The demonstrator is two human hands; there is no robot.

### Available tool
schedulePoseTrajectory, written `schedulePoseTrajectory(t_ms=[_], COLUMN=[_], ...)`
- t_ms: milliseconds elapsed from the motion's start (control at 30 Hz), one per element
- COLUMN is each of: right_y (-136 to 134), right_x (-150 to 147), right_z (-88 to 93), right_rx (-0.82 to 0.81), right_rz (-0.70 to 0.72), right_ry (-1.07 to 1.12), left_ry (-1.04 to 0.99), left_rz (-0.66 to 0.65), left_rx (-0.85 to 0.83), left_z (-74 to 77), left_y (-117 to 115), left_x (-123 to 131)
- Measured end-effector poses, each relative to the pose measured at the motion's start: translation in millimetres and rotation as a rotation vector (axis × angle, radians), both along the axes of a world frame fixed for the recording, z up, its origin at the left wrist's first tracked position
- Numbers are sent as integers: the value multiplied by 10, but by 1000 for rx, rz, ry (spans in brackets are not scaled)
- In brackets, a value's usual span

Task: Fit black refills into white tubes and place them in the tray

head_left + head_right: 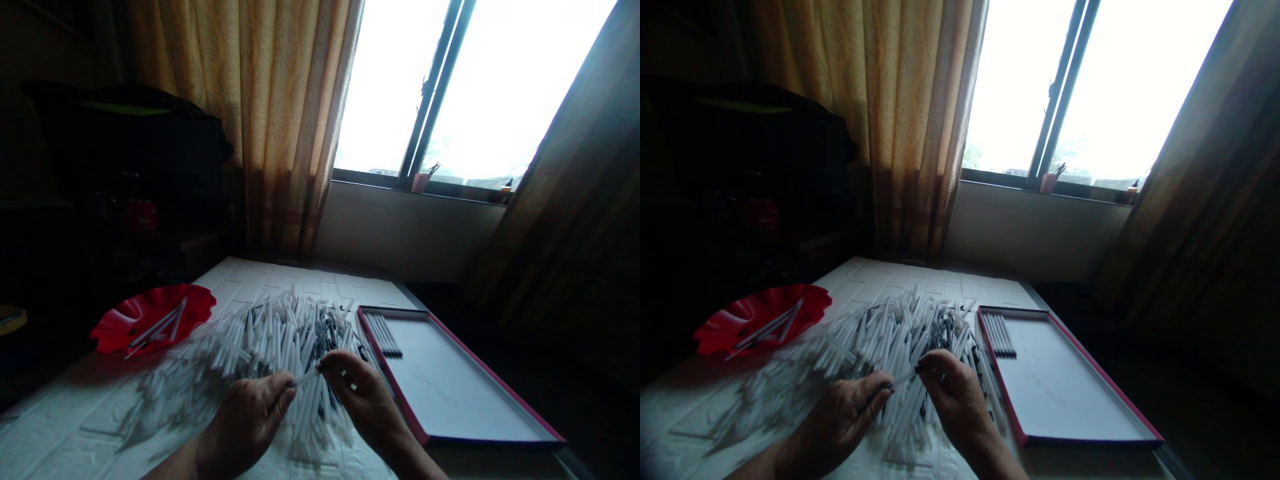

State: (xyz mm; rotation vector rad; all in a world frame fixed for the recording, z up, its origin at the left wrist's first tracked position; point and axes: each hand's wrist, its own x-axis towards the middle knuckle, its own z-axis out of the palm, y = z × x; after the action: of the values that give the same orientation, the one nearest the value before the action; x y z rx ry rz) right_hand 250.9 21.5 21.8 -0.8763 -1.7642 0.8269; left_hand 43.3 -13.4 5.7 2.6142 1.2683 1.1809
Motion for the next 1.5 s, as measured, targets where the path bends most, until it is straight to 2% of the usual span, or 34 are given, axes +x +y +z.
schedulePoseTrajectory(t_ms=[100,267,533,633,800,933,1033,1167,1367,1500], right_y=[-8,-12,-34,-31,-21,-49,-72,-64,-67,-57], right_x=[5,53,104,75,45,75,108,126,142,129], right_z=[-2,22,92,60,-17,53,122,122,96,50], right_rx=[125,236,361,309,195,164,146,151,262,181], right_rz=[-31,-27,-70,-83,-49,-13,67,111,27,46], right_ry=[-77,-193,-578,-618,-548,-488,-392,-310,-483,-570], left_ry=[9,27,80,90,86,78,77,86,114,132], left_rz=[-5,-20,-30,-35,-50,-37,-25,-21,-32,-57], left_rx=[7,13,10,2,-3,-8,-8,-9,-25,-41], left_z=[-5,-19,-22,-45,-73,-49,-21,-21,-51,-81], left_y=[2,4,4,-3,-14,-10,-1,2,-24,-36], left_x=[-1,-3,-7,-3,3,2,-1,-6,1,3])
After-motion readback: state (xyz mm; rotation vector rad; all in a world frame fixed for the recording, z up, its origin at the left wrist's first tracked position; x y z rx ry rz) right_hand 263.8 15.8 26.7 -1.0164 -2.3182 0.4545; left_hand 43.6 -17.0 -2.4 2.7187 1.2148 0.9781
